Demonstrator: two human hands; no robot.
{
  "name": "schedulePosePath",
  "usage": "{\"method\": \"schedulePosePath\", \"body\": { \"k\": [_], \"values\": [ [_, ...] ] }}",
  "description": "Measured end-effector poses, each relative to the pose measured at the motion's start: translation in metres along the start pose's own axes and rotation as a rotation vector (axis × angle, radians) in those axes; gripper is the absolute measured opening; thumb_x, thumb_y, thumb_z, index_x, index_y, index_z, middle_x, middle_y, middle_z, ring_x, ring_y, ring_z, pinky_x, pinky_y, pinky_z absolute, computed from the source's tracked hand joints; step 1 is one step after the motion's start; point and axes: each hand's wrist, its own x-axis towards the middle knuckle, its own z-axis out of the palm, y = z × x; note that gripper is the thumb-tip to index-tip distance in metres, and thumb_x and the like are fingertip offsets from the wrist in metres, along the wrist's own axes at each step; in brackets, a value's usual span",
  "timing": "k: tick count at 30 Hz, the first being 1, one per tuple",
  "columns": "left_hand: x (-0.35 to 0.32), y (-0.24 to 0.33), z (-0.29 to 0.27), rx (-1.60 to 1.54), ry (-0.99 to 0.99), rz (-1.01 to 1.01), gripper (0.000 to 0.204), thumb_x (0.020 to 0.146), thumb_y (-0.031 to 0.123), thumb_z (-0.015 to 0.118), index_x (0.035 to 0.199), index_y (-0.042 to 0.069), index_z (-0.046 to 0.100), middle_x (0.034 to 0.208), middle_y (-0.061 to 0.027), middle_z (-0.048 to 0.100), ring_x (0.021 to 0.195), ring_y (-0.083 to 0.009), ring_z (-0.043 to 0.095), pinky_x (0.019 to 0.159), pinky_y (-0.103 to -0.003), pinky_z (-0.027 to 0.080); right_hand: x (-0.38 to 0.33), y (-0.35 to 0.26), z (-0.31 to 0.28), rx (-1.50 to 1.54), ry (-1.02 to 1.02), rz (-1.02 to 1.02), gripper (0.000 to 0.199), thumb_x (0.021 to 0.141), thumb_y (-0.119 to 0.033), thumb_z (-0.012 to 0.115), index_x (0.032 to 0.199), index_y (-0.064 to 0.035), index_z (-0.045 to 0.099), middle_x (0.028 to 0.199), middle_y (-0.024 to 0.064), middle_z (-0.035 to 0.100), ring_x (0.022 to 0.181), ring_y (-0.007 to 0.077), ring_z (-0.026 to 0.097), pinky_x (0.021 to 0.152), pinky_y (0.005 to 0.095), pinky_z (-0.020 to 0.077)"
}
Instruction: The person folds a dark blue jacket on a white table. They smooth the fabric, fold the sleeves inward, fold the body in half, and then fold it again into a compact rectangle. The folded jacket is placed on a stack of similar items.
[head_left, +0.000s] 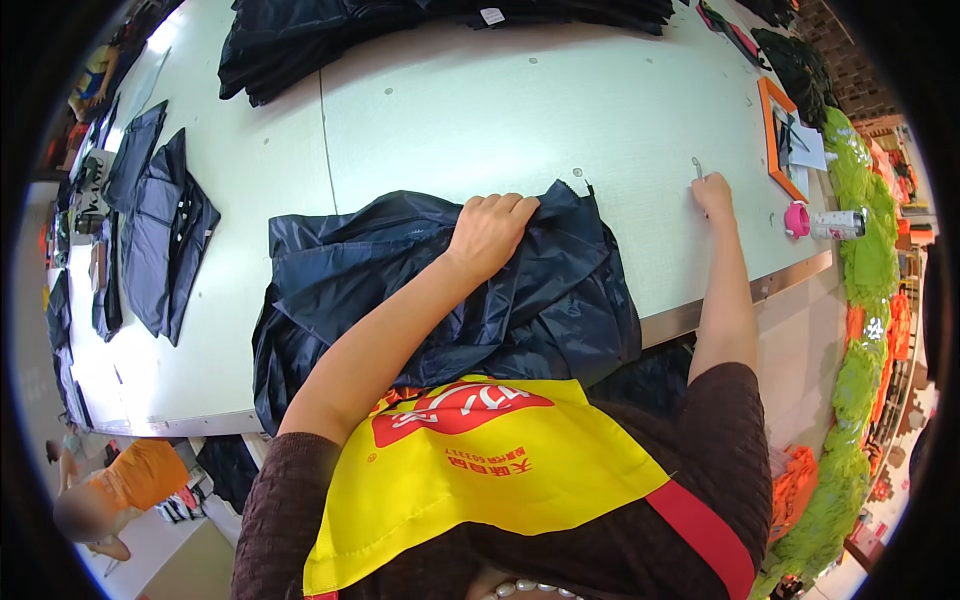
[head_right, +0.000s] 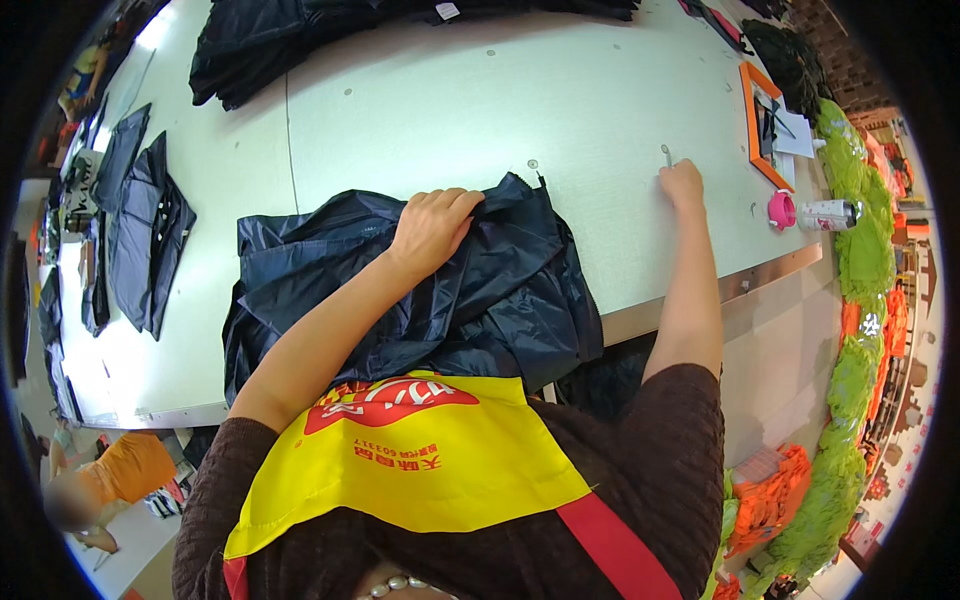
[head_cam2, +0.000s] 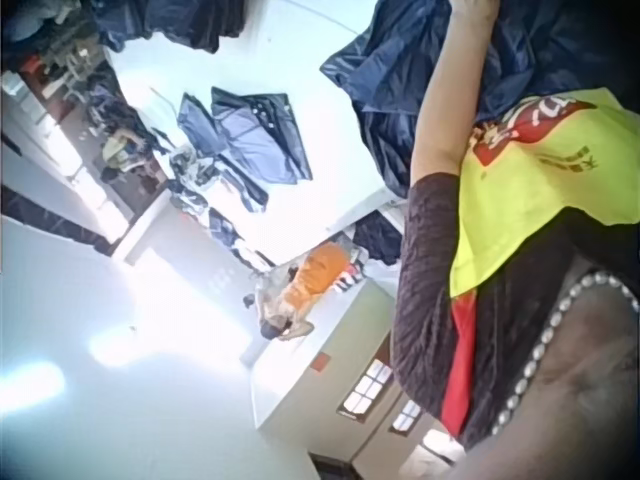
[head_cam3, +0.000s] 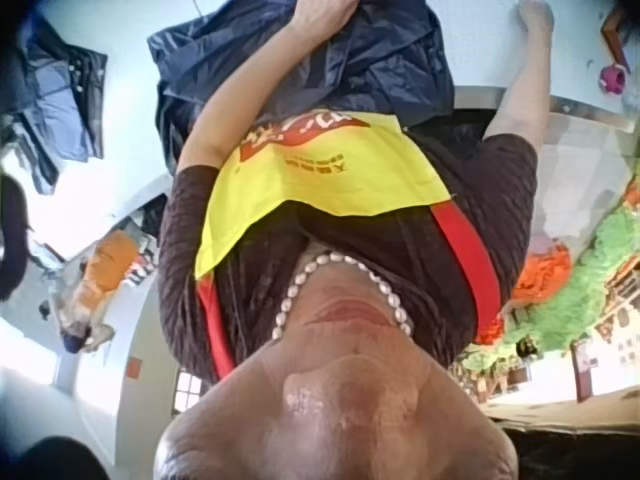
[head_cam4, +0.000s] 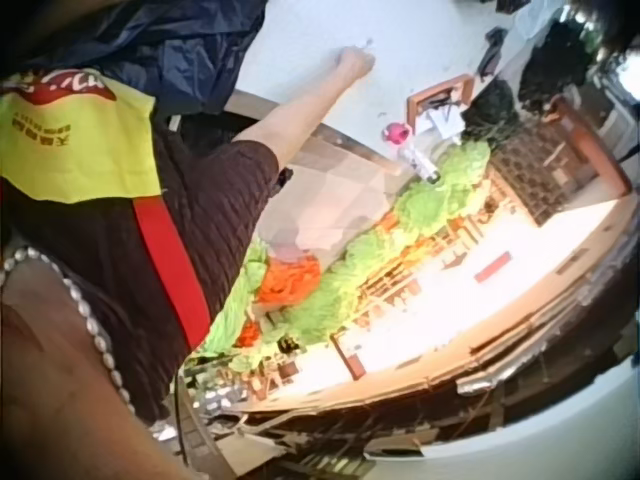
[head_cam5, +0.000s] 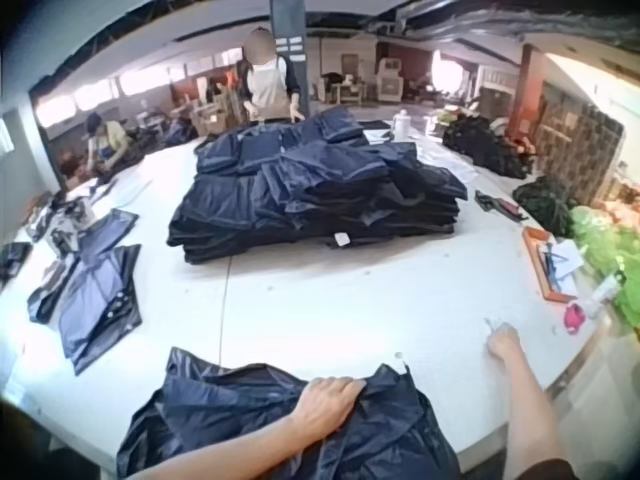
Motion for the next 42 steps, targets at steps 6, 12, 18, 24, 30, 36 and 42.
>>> {"method": "schedulePosePath", "body": {
  "k": [6,12,18,24,30,36,42],
  "values": [
    [-0.004,-0.004,0.006,0.018,0.135,0.028,0.021,0.077,0.009,0.058,0.098,0.009,0.057,0.079,-0.0043,0.061,0.071,-0.0227,0.06,0.063,-0.035,0.045,-0.109,-0.099,-0.023,0.894,-0.264,-0.216,0.025,0.092,-0.025,0.049,0.095,-0.0024,0.059,0.07,0.0024,0.055,0.058,0.0096,0.053,0.05,0.0255,0.0409],
    [-0.007,-0.005,0.011,0.058,0.155,0.06,0.016,0.078,0.012,0.054,0.094,0.01,0.056,0.073,-0.003,0.059,0.069,-0.0205,0.06,0.061,-0.035,0.046,-0.171,-0.14,-0.033,0.461,-0.405,-0.605,0.033,0.094,-0.032,0.046,0.093,-0.0029,0.061,0.072,0.0032,0.058,0.066,0.011,0.051,0.059,0.0263,0.0401],
    [-0.009,-0.005,0.01,0.08,0.149,0.065,0.016,0.078,0.014,0.054,0.094,0.01,0.055,0.072,-0.003,0.059,0.068,-0.0198,0.06,0.06,-0.034,0.046,-0.167,-0.148,-0.017,0.229,-0.35,-0.627,0.038,0.085,-0.038,0.059,0.089,-0.0013,0.066,0.075,0.0088,0.063,0.07,0.0169,0.057,0.065,0.0304,0.0448],
    [-0.01,-0.005,0.008,0.094,0.146,0.062,0.016,0.078,0.014,0.054,0.093,0.01,0.055,0.071,-0.0028,0.059,0.066,-0.0195,0.061,0.058,-0.033,0.047,-0.161,-0.157,-0.009,0.269,-0.496,-0.476,0.037,0.081,-0.037,0.064,0.084,-0.0005,0.067,0.074,0.0078,0.063,0.069,0.0169,0.057,0.064,0.0308,0.0455],
    [-0.01,-0.005,0.007,0.089,0.138,0.072,0.016,0.079,0.014,0.054,0.094,0.009,0.055,0.072,-0.0034,0.06,0.066,-0.0199,0.061,0.059,-0.033,0.047,-0.157,-0.16,0.003,0.308,-0.525,-0.453,0.036,0.082,-0.037,0.063,0.083,-0.0006,0.067,0.072,0.0071,0.062,0.069,0.0169,0.056,0.064,0.0304,0.0447],
    [-0.016,-0.006,-0.004,-0.111,0.129,0.078,0.036,0.075,0.012,0.063,0.109,0.005,0.055,0.095,-0.0125,0.061,0.09,-0.0278,0.06,0.078,-0.037,0.048,-0.162,-0.166,-0.004,0.726,-0.35,-0.289,0.037,0.084,-0.04,0.061,0.082,-0.0036,0.064,0.064,-0.0013,0.051,0.058,0.0093,0.045,0.051,0.0261,0.0359],
    [-0.056,-0.045,-0.115,0.065,0.158,-0.306,0.043,0.075,0.024,0.07,0.112,0.004,0.059,0.103,-0.0136,0.063,0.098,-0.0309,0.058,0.084,-0.04,0.046,-0.194,-0.135,-0.009,0.701,-0.208,-0.33,0.032,0.084,-0.034,0.065,0.083,-0.0031,0.06,0.066,-0.0034,0.049,0.058,0.0047,0.039,0.048,0.0225,0.0302]
  ]
}}
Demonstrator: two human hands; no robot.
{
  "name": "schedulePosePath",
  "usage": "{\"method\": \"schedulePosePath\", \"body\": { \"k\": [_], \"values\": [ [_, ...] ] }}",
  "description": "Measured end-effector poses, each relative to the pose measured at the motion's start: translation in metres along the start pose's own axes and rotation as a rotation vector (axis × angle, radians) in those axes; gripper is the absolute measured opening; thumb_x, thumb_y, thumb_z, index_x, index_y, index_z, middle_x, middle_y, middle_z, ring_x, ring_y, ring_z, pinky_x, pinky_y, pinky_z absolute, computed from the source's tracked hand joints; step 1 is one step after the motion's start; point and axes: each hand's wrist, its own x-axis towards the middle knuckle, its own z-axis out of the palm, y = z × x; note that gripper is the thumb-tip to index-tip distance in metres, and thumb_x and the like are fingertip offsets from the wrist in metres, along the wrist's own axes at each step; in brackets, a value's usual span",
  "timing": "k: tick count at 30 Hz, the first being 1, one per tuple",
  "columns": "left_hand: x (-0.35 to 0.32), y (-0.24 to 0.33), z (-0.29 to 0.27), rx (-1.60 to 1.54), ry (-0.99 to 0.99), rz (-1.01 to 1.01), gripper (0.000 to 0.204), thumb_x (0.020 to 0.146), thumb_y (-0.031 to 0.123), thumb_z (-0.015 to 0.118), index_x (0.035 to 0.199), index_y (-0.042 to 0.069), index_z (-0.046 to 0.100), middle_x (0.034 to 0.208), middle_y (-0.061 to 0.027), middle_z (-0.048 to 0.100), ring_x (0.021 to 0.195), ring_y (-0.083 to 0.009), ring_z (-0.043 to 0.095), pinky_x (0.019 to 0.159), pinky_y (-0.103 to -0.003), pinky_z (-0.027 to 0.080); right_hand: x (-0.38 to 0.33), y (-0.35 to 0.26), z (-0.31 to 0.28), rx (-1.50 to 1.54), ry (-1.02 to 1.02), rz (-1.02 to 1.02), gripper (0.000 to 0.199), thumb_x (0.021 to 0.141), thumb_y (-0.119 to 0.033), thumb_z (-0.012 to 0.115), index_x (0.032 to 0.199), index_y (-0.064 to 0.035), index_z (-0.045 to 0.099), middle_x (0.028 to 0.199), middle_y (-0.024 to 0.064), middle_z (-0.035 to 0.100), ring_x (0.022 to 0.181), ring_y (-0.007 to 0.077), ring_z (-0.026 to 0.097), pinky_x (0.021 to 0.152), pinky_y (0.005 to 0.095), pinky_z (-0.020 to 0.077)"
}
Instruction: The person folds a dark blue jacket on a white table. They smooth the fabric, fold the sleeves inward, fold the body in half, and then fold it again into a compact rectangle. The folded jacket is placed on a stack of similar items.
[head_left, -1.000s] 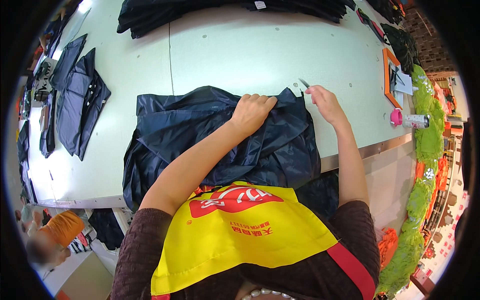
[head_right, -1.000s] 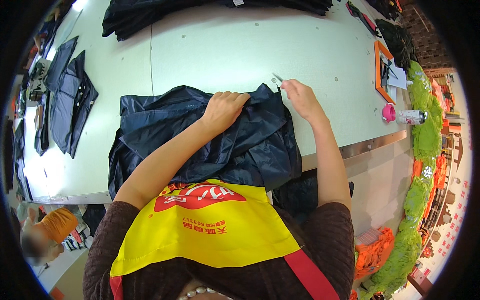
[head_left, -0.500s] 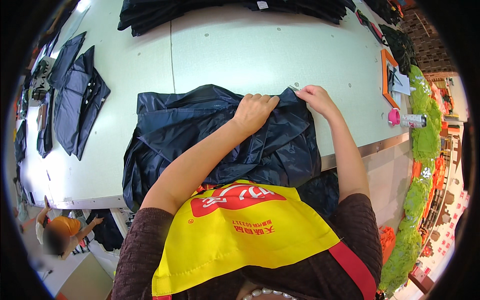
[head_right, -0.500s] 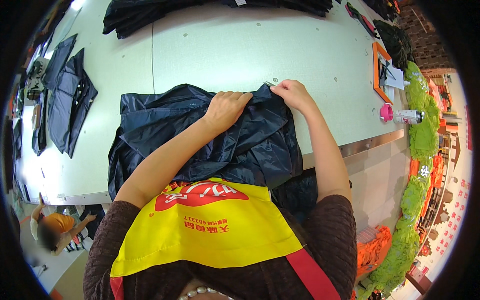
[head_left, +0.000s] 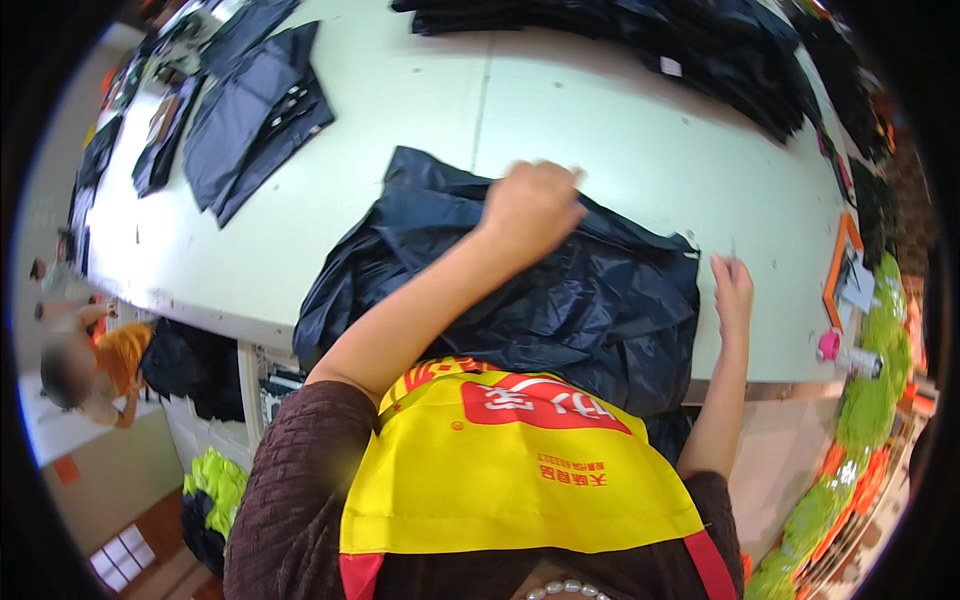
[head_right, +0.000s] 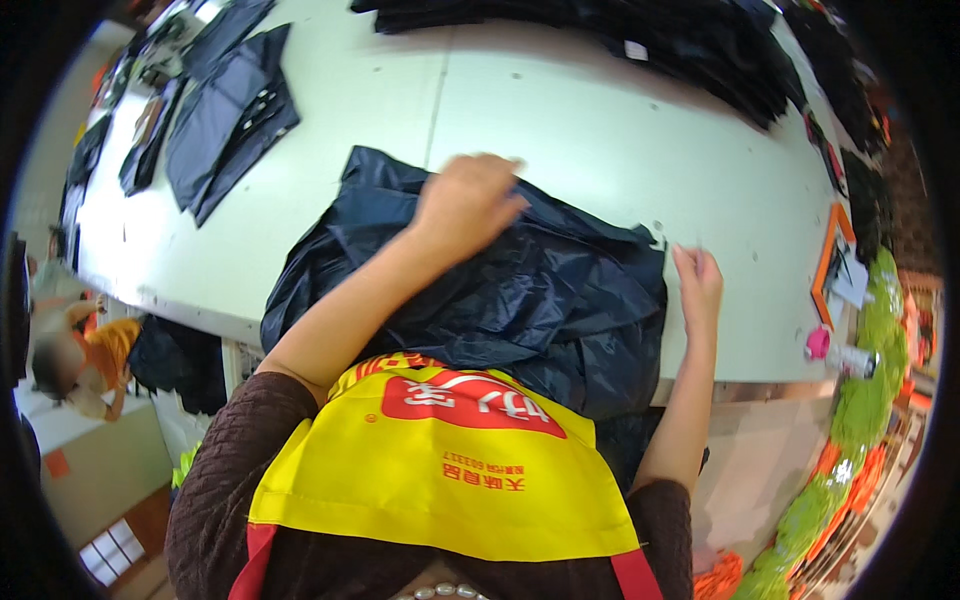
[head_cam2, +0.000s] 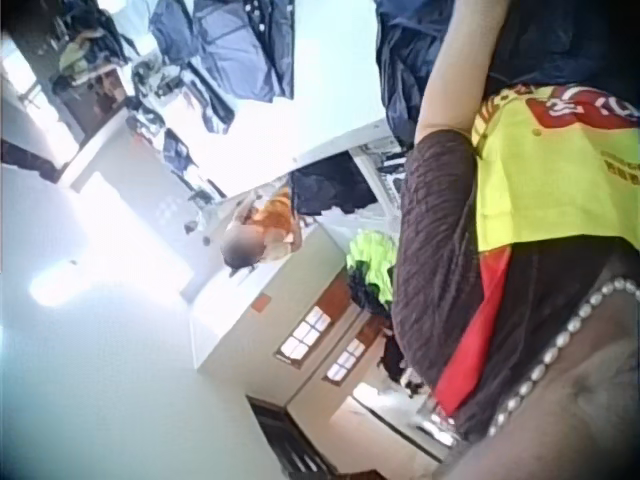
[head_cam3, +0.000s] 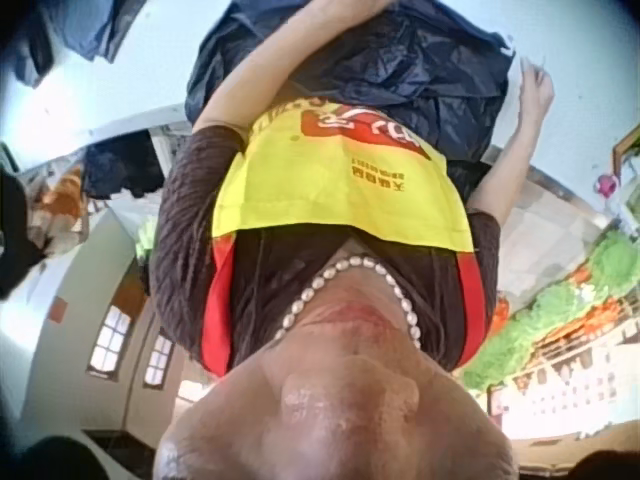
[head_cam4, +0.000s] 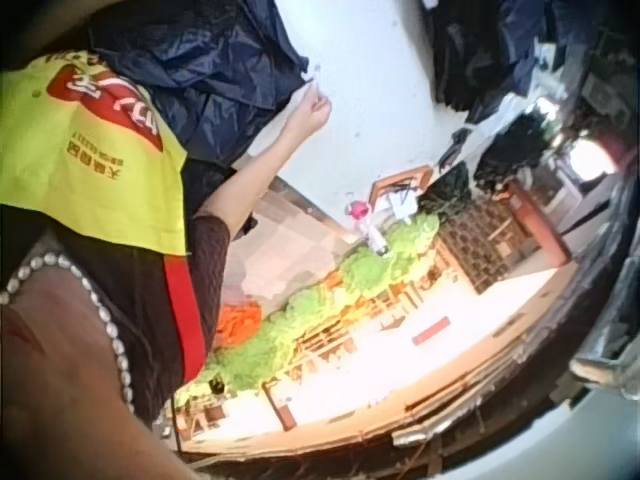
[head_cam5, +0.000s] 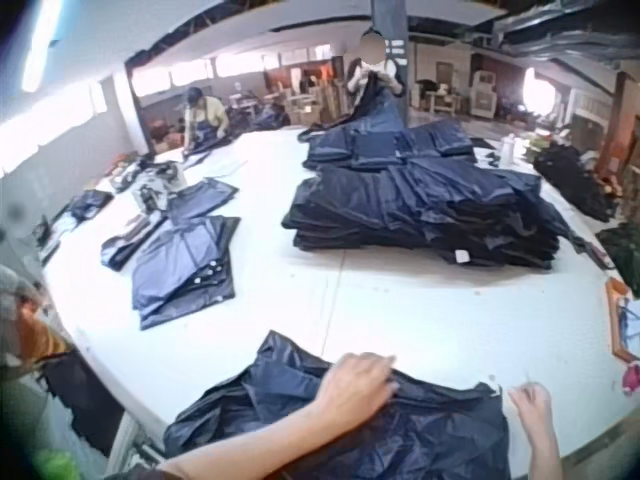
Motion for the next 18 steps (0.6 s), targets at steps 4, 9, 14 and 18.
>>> {"method": "schedulePosePath", "body": {
  "k": [4,9,14,18],
  "values": [
    [-0.049,-0.119,-0.058,0.339,0.079,-0.638,0.056,0.079,0.042,0.065,0.119,0.003,0.056,0.107,-0.0186,0.063,0.101,-0.0354,0.059,0.086,-0.044,0.046,-0.021,0.037,-0.016,-0.202,0.144,0.108,0.038,0.083,-0.036,0.066,0.075,-0.0013,0.053,0.067,0.0005,0.047,0.063,0.01,0.042,0.056,0.027,0.0368],
    [-0.125,-0.164,-0.072,0.034,-0.164,-1.025,0.073,0.072,0.063,0.063,0.104,-0.003,0.063,0.105,-0.0214,0.064,0.099,-0.0336,0.061,0.084,-0.04,0.047,-0.038,0.088,-0.018,-0.336,0.14,0.053,0.041,0.084,-0.037,0.064,0.071,-0.0019,0.048,0.065,0.003,0.046,0.062,0.0134,0.042,0.058,0.0302,0.0381],
    [-0.147,-0.2,-0.055,-0.332,0.17,-0.897,0.052,0.086,0.043,0.057,0.101,-0.006,0.065,0.093,-0.0215,0.067,0.088,-0.0349,0.063,0.08,-0.038,0.047,-0.039,0.03,-0.007,-0.021,0.138,0.038,0.038,0.091,-0.043,0.054,0.081,-0.006,0.055,0.069,-0.0005,0.049,0.054,0.0063,0.039,0.046,0.022,0.0323],
    [-0.119,-0.219,-0.057,-0.697,0.186,-1.107,0.043,0.085,0.037,0.061,0.103,-0.002,0.066,0.085,-0.0131,0.066,0.079,-0.0206,0.061,0.076,-0.03,0.047,-0.027,-0.056,0.025,0.191,-0.066,0.034,0.034,0.094,-0.041,0.046,0.087,-0.0095,0.057,0.069,-0.0053,0.045,0.05,0.0004,0.031,0.041,0.0164,0.0209]
  ]
}}
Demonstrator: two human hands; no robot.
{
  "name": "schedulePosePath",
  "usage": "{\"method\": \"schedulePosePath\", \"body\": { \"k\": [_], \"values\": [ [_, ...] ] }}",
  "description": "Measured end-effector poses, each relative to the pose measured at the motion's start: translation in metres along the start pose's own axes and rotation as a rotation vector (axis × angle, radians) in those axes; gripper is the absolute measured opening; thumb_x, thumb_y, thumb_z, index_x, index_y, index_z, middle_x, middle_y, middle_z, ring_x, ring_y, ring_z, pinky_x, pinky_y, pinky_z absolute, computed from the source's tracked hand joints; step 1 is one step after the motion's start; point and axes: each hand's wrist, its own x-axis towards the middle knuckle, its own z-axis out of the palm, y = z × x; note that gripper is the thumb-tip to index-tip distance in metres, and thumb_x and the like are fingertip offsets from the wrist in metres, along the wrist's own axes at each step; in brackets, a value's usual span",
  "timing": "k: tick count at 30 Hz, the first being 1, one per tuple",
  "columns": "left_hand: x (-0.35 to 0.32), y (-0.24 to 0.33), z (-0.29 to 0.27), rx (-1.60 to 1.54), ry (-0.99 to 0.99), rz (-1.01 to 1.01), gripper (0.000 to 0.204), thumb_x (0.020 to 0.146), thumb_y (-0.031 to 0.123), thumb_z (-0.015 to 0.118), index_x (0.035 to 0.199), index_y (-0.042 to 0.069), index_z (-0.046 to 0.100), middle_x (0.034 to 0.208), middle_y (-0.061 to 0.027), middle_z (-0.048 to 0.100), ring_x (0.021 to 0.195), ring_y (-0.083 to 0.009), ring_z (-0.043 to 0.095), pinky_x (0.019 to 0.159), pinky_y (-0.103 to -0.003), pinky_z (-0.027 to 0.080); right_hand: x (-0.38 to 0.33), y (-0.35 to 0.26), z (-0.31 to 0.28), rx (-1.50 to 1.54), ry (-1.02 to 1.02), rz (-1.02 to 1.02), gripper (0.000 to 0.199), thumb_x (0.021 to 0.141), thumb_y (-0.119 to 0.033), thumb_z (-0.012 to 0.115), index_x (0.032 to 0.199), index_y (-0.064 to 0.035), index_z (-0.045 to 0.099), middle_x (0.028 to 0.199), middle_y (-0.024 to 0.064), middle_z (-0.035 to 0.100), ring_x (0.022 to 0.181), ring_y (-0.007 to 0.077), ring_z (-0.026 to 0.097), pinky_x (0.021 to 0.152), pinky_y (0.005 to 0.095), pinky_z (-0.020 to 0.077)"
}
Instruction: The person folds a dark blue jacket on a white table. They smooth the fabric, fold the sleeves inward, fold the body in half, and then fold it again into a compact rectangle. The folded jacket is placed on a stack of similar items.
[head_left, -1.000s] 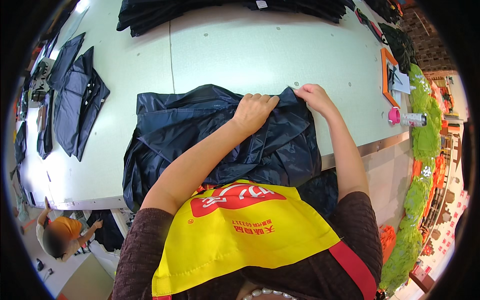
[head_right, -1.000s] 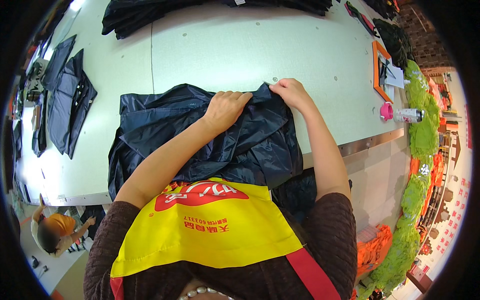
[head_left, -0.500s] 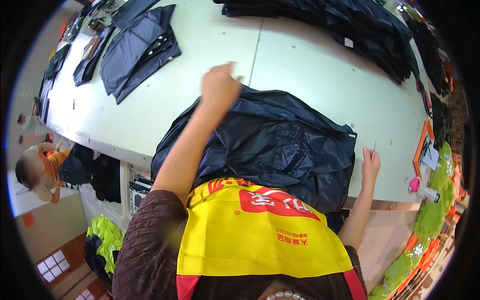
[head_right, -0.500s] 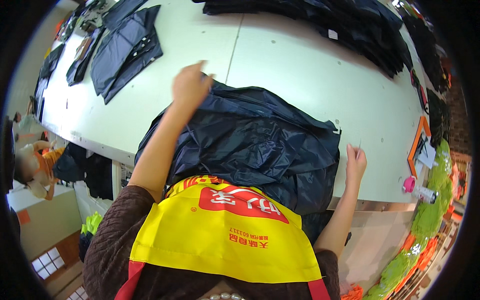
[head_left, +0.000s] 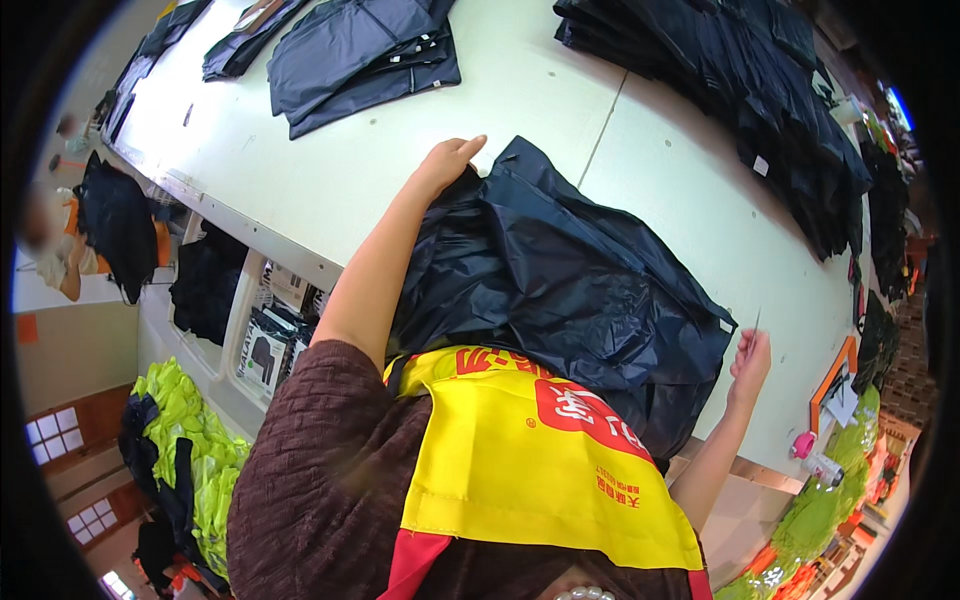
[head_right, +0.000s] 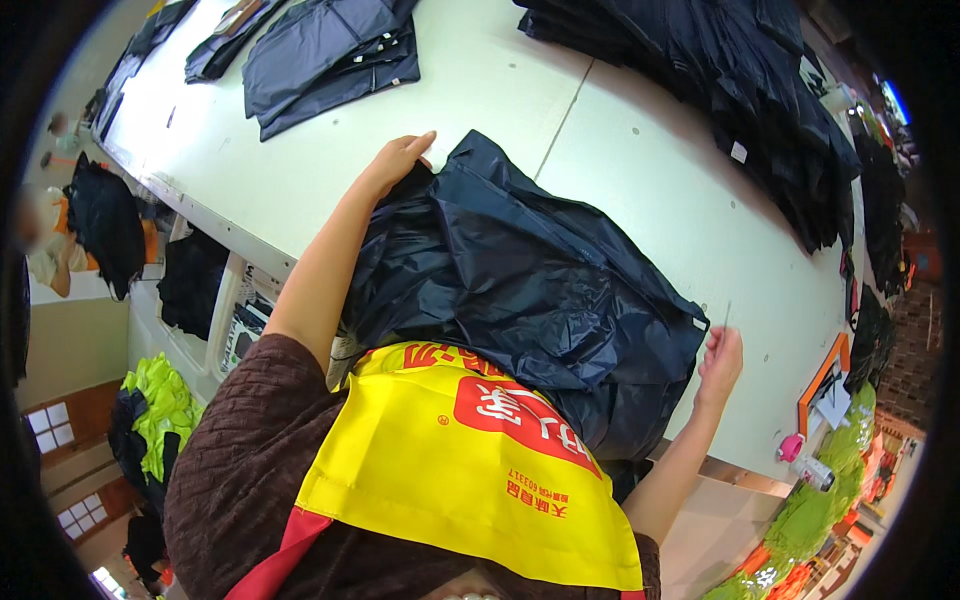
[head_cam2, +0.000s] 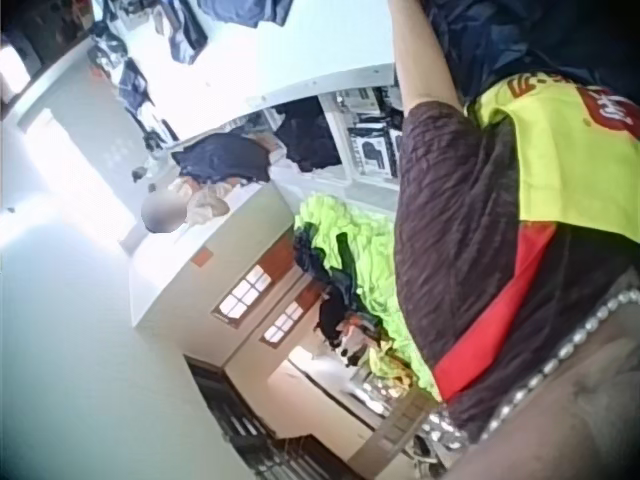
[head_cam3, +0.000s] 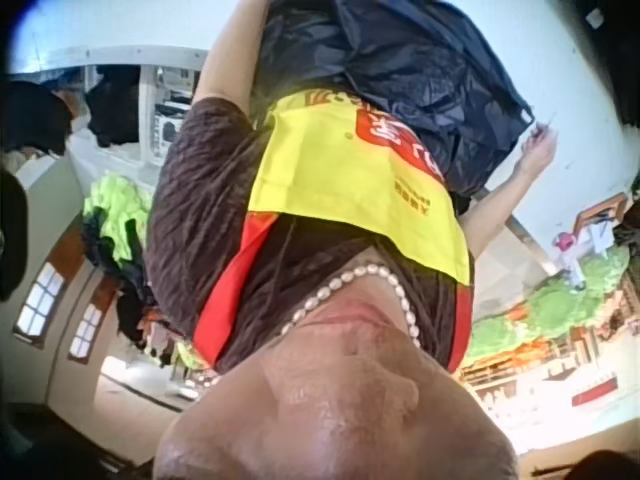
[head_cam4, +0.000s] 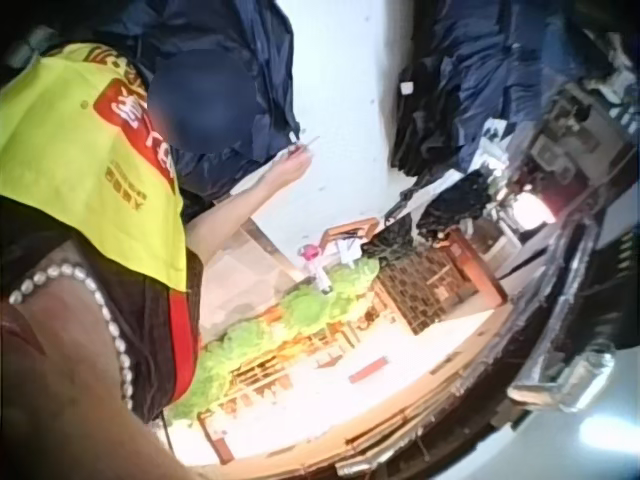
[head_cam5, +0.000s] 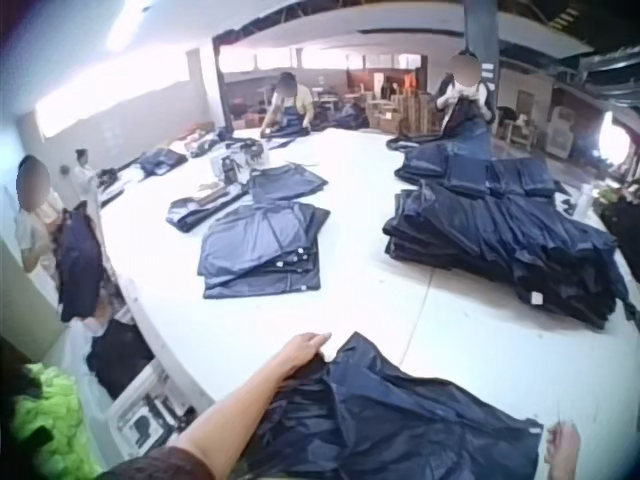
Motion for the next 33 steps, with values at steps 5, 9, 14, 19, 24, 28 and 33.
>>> {"method": "schedulePosePath", "body": {
  "k": [5,9,14,19,24,28,33],
  "values": [
    [0.007,-0.013,0.008,0.159,-0.069,0.15,0.037,0.08,0.034,0.067,0.096,0.0,0.069,0.075,-0.0092,0.066,0.07,-0.0169,0.061,0.069,-0.028,0.047,-0.003,-0.081,0.095,-0.175,-0.512,-0.078,0.026,0.093,-0.03,0.051,0.09,-0.0063,0.06,0.071,-0.0053,0.047,0.057,0.0023,0.037,0.048,0.0181,0.029],
    [0.007,-0.021,0.021,0.04,0.019,0.15,0.028,0.078,0.031,0.067,0.088,0.005,0.072,0.07,-0.0058,0.067,0.065,-0.0153,0.062,0.066,-0.028,0.048,-0.008,-0.112,0.174,-0.294,-0.75,-0.266,0.025,0.09,-0.025,0.058,0.089,-0.0011,0.06,0.075,-0.0021,0.054,0.07,0.0076,0.047,0.064,0.0235,0.0399],
    [0.012,-0.031,0.024,-0.056,0.075,0.155,0.025,0.08,0.027,0.064,0.083,0.003,0.07,0.069,-0.0067,0.067,0.065,-0.0171,0.062,0.065,-0.029,0.048,-0.003,-0.129,0.25,-0.478,-0.844,-0.468,0.03,0.089,-0.03,0.059,0.087,0.0002,0.061,0.071,0.0044,0.058,0.066,0.011,0.051,0.062,0.0256,0.0419],
    [0.001,-0.027,0.024,0.018,0.16,0.184,0.028,0.081,0.028,0.063,0.081,0.001,0.067,0.072,-0.0119,0.066,0.07,-0.0242,0.063,0.067,-0.034,0.048,-0.008,-0.145,0.305,-0.905,-0.801,-0.752,0.035,0.085,-0.034,0.061,0.085,0.0003,0.063,0.077,0.0178,0.065,0.071,0.0319,0.063,0.065,0.0375,0.0483],
    [-0.003,-0.026,0.022,-0.018,0.185,0.186,0.03,0.081,0.03,0.064,0.082,0.001,0.066,0.074,-0.0152,0.066,0.072,-0.029,0.063,0.069,-0.036,0.048,-0.015,-0.137,0.348,-1.111,-0.718,-0.979,0.032,0.083,-0.035,0.064,0.083,-0.0027,0.062,0.078,0.0192,0.065,0.077,0.036,0.064,0.07,0.043,0.0506],
    [-0.004,-0.028,0.024,-0.017,0.197,0.184,0.031,0.082,0.031,0.064,0.084,0.001,0.066,0.075,-0.016,0.065,0.073,-0.0295,0.063,0.07,-0.036,0.048,-0.014,-0.126,0.367,-1.155,-0.737,-0.988,0.034,0.083,-0.035,0.063,0.083,-0.0005,0.063,0.077,0.0206,0.065,0.076,0.0371,0.064,0.07,0.0438,0.0505],
    [-0.007,-0.027,0.028,0.01,0.236,0.19,0.029,0.082,0.032,0.064,0.084,0.003,0.067,0.077,-0.0157,0.066,0.075,-0.0308,0.064,0.07,-0.037,0.049,-0.009,-0.116,0.379,-1.144,-0.714,-1.013,0.03,0.084,-0.033,0.062,0.08,-0.0025,0.062,0.077,0.0188,0.065,0.076,0.0358,0.064,0.07,0.0429,0.0512]
  ]
}}
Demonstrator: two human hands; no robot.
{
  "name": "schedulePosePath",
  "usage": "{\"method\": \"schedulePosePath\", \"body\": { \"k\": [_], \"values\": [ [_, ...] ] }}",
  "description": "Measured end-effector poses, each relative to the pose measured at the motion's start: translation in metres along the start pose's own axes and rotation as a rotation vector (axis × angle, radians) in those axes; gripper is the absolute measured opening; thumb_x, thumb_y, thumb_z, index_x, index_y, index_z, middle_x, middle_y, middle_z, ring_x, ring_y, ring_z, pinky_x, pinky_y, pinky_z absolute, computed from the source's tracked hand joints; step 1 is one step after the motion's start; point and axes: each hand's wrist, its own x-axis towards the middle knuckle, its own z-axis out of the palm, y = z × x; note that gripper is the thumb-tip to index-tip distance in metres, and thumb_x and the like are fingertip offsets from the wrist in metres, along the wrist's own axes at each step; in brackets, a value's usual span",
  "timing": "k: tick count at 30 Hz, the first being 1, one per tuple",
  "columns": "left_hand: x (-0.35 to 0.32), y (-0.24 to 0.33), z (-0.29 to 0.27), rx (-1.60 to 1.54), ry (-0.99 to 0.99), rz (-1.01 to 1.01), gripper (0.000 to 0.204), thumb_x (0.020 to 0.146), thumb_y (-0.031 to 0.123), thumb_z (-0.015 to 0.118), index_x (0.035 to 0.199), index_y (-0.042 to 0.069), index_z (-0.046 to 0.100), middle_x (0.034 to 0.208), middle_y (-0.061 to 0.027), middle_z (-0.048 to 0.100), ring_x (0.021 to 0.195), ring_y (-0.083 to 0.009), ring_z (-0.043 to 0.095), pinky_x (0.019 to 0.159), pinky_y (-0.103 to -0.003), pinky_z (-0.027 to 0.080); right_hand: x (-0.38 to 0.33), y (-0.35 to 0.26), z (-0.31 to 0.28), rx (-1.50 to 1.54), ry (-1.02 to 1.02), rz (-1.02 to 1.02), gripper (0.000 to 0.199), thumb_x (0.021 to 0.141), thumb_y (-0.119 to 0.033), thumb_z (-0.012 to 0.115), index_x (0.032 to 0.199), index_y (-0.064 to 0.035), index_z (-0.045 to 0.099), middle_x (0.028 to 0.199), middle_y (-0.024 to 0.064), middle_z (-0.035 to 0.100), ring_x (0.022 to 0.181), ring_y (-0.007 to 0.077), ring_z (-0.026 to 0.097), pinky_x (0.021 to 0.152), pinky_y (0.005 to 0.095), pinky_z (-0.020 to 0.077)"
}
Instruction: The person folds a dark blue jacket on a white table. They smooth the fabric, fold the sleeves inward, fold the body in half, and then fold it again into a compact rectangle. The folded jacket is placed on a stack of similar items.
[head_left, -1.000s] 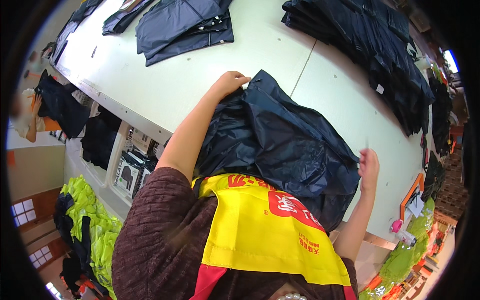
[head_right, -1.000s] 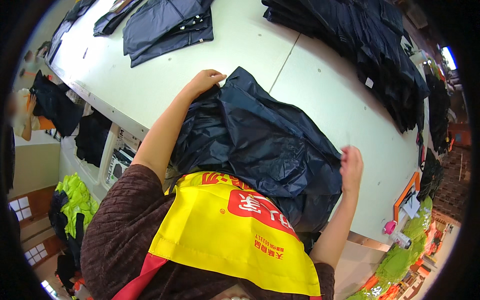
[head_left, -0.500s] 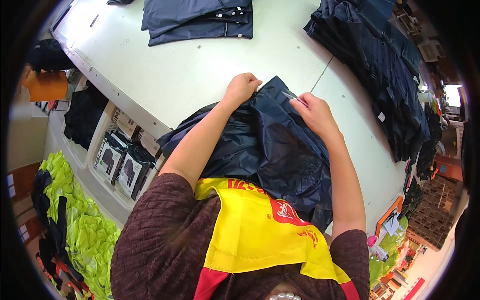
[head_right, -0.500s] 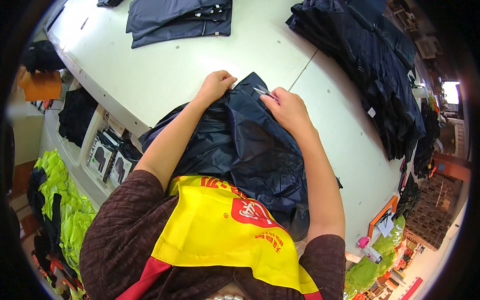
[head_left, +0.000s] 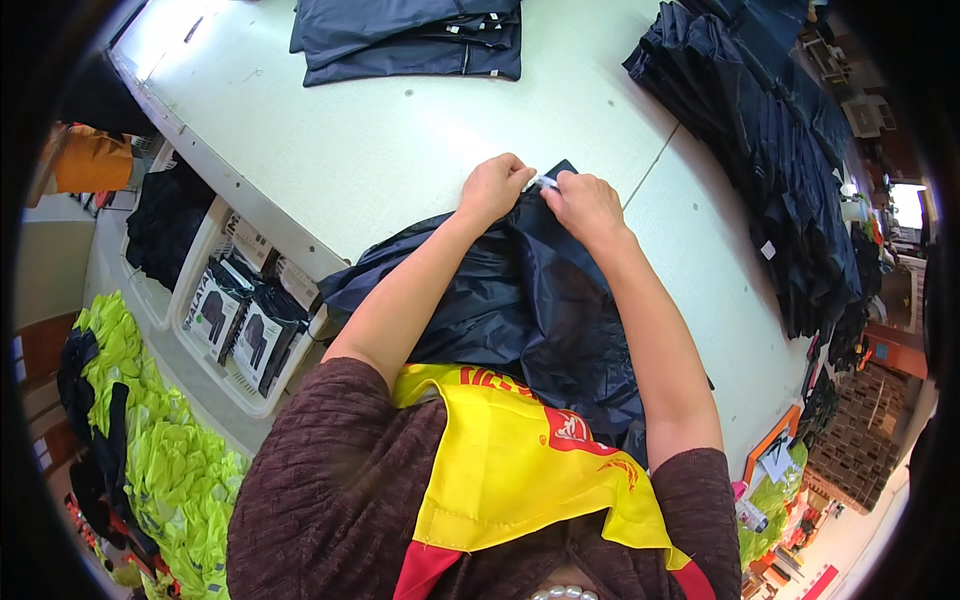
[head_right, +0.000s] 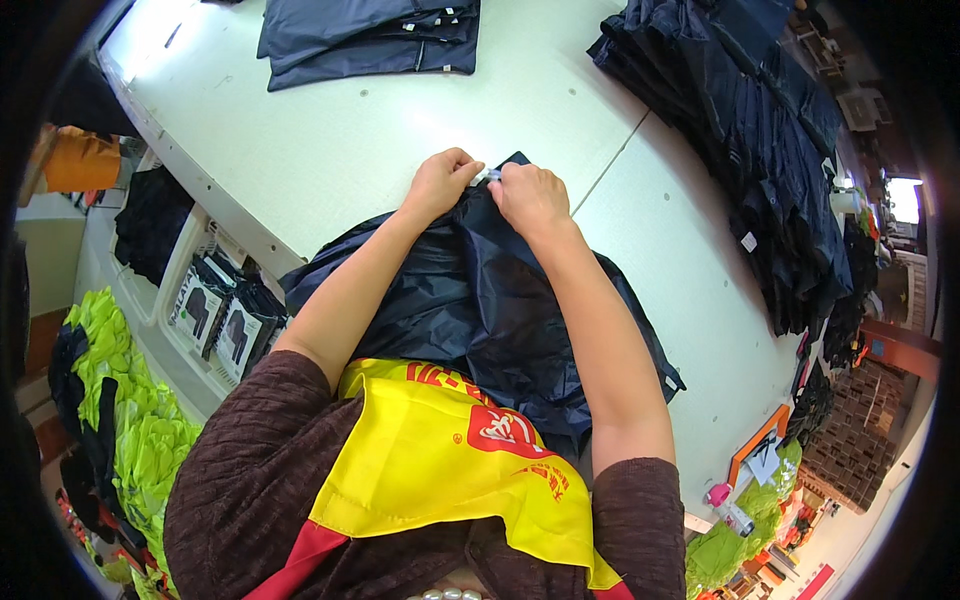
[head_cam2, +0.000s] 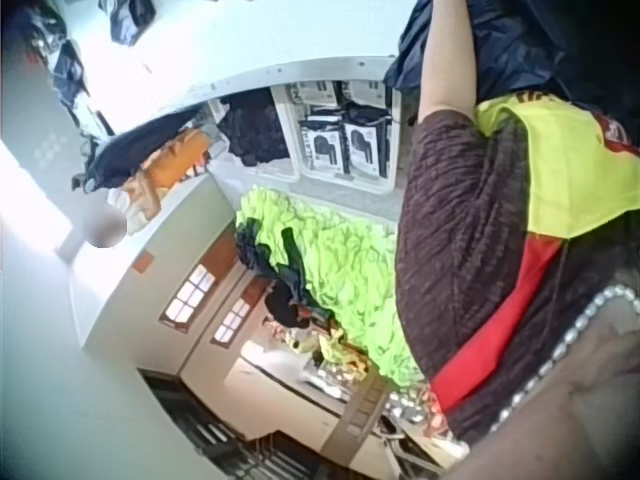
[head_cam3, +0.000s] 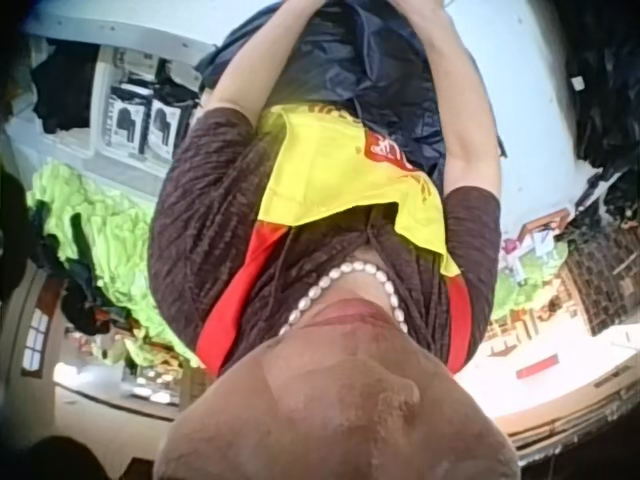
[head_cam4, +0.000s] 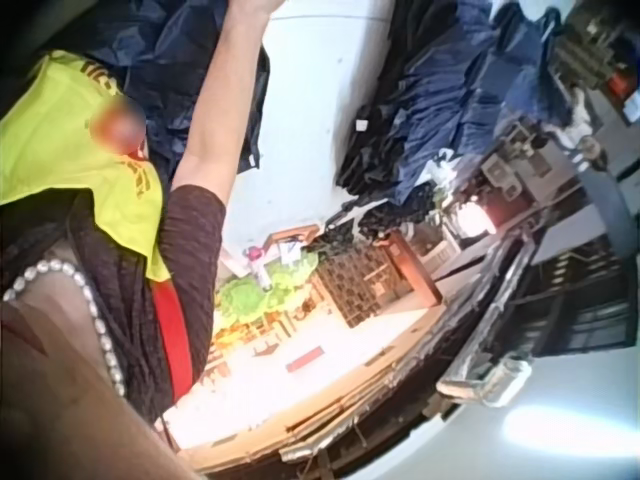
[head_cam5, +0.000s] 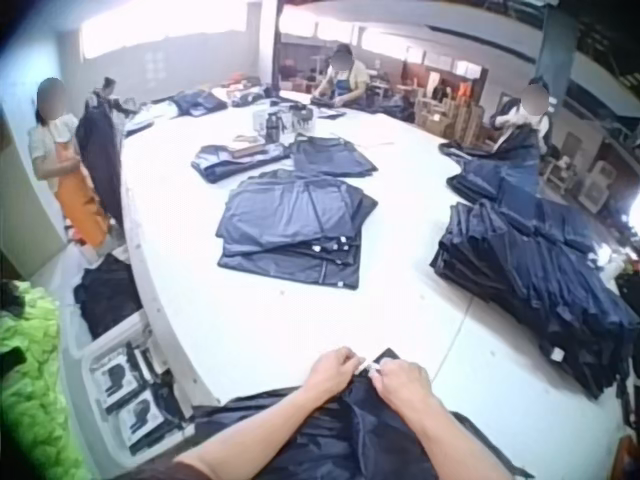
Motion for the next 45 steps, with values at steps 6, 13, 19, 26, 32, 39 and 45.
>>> {"method": "schedulePosePath", "body": {
  "k": [6,13,19,26,32,39,45],
  "values": [
    [0.001,-0.005,0.002,0.03,0.024,-0.033,0.034,0.084,0.037,0.059,0.089,0.004,0.066,0.084,-0.0154,0.066,0.083,-0.0318,0.063,0.074,-0.039,0.048,-0.03,0.032,-0.001,0.376,0.27,0.213,0.036,0.088,-0.038,0.056,0.081,-0.002,0.06,0.075,0.0216,0.063,0.073,0.0401,0.061,0.063,0.0447,0.047],
    [0.004,-0.008,0.002,0.022,0.004,-0.004,0.034,0.086,0.037,0.057,0.09,0.003,0.065,0.08,-0.0124,0.066,0.079,-0.0271,0.063,0.072,-0.037,0.047,-0.103,0.073,-0.006,0.476,0.139,0.235,0.036,0.086,-0.036,0.06,0.08,-0.0002,0.06,0.074,0.0203,0.063,0.072,0.038,0.061,0.062,0.0406,0.047],
    [0.004,-0.014,0.004,-0.038,0.03,0.051,0.034,0.086,0.035,0.058,0.089,0.002,0.064,0.076,-0.0117,0.065,0.073,-0.024,0.063,0.068,-0.034,0.047,-0.047,0.013,-0.008,0.16,0.161,0.018,0.032,0.084,-0.036,0.062,0.08,-0.0044,0.063,0.076,0.0163,0.065,0.071,0.0344,0.064,0.066,0.0426,0.0507],
    [-0.003,-0.014,0.008,-0.081,0.091,0.129,0.03,0.085,0.032,0.06,0.089,0.002,0.064,0.075,-0.0135,0.065,0.071,-0.0265,0.063,0.066,-0.035,0.048,-0.01,-0.01,-0.003,-0.016,0.034,0.007,0.028,0.083,-0.033,0.062,0.082,-0.0051,0.065,0.079,0.0152,0.067,0.076,0.0326,0.066,0.07,0.0411,0.0525],
    [-0.002,-0.015,0.008,-0.155,0.158,0.131,0.032,0.089,0.032,0.055,0.082,0.001,0.062,0.068,-0.0131,0.062,0.065,-0.026,0.061,0.063,-0.036,0.047,-0.012,-0.001,-0.012,0.039,0.169,0.149,0.032,0.088,-0.036,0.054,0.082,-0.0061,0.064,0.081,0.0177,0.066,0.078,0.0342,0.065,0.072,0.044,0.0517],
    [-0.024,0.019,-0.048,0.234,-0.02,0.013,0.071,0.081,0.056,0.058,0.123,-0.001,0.05,0.107,-0.023,0.062,0.103,-0.0353,0.059,0.088,-0.039,0.045,-0.203,0.141,-0.011,0.454,0.419,0.66,0.049,0.081,-0.049,0.064,0.077,-0.0018,0.049,0.065,0.0105,0.053,0.061,0.0209,0.05,0.059,0.0353,0.043],
    [-0.074,0.016,-0.067,0.589,-0.14,-0.032,0.094,0.07,0.067,0.06,0.127,-0.006,0.047,0.121,-0.0269,0.055,0.115,-0.0356,0.053,0.095,-0.042,0.042,-0.411,0.148,0.058,0.527,0.382,1.253,0.06,0.072,-0.05,0.072,0.09,0.0028,0.049,0.083,0.0143,0.056,0.079,0.0234,0.055,0.071,0.0343,0.0453]
  ]
}}
